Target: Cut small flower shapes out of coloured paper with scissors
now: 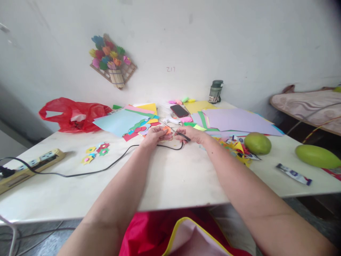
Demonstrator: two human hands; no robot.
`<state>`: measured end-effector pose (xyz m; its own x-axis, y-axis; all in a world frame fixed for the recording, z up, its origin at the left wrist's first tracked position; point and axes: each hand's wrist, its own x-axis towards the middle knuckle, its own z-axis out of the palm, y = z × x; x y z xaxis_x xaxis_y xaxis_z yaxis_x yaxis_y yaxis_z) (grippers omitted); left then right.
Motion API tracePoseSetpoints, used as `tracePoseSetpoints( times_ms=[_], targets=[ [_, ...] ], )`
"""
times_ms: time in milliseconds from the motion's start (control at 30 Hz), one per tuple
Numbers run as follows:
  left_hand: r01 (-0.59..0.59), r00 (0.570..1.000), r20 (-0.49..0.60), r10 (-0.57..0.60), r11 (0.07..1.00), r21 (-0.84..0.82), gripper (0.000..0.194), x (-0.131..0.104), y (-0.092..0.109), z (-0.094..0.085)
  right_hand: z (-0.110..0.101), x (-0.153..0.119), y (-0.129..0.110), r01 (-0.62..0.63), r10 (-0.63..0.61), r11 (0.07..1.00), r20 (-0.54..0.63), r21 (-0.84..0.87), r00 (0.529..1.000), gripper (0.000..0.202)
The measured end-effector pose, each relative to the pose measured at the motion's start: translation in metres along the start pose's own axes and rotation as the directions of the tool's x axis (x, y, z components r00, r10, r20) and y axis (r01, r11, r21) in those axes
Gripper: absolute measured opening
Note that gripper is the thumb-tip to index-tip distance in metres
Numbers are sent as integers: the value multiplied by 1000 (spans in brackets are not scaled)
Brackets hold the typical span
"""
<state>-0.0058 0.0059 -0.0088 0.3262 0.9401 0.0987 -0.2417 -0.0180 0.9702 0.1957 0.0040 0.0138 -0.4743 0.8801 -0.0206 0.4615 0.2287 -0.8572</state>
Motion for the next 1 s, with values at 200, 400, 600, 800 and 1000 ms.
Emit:
tracePoseSetpoints(
  times_ms=[200, 400, 600, 800, 1000],
  targets=[
    [1, 1000, -17, -2, 1000, -7, 26, -1, 2, 3, 0, -1, -1, -1, 1, 1000, 10, 24, 1000, 33],
    [-4, 999, -35, 4, 1000, 0, 25, -1, 2, 3, 3, -1, -4, 0, 0, 1000, -15, 0, 1000, 31],
    [0, 999, -43, -1, 1000, -5, 25, -2, 3, 4, 5, 4, 2, 34, -34, 999, -23, -4, 999, 33],
    [-2, 1000, -16, 1, 1000, -28, 25, -1, 2, 3, 5, 2, -2, 31, -31, 1000, -32, -7, 999, 32],
    [11, 1000, -10, -11, 1000, -28, 25, -2, 2, 4, 5, -4, -9, 12, -12, 1000, -11, -2, 1000, 27]
  ],
)
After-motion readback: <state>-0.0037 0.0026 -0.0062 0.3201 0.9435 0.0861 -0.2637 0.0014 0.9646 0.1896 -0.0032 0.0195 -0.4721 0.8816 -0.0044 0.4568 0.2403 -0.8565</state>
